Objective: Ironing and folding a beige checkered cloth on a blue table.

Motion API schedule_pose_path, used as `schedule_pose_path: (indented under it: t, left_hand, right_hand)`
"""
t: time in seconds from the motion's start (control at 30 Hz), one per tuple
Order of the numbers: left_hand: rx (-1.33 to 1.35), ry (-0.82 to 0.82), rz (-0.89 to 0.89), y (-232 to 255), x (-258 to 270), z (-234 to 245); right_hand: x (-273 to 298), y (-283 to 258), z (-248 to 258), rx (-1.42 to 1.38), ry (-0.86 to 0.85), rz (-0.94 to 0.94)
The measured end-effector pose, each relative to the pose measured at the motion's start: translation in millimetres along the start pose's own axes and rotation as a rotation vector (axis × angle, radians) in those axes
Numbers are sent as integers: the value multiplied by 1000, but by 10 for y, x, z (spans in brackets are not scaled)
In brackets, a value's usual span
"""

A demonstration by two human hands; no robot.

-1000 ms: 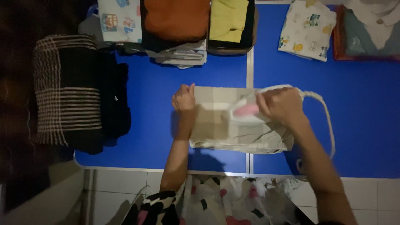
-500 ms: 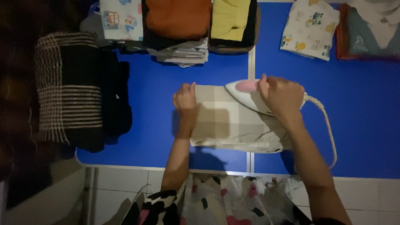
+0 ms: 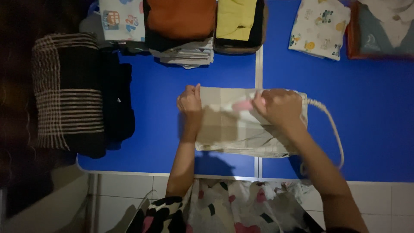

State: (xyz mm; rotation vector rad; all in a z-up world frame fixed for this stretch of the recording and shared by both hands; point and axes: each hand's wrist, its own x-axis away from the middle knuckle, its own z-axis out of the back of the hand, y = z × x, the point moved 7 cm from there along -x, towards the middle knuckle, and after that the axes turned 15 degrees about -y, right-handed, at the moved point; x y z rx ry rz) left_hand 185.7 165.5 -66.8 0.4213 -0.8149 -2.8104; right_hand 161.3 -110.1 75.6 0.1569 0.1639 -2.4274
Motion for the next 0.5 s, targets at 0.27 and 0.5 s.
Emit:
schedule_pose_path:
  t: [0.27,0.5]
  left_hand:
    - [-29,13,22,-124,-30,-132]
    - [65,-75,-23,191,15,280]
  right_hand:
    - [-180,-73,218,6,-13,-102]
    - [-288,-456,114,-63,-143,237]
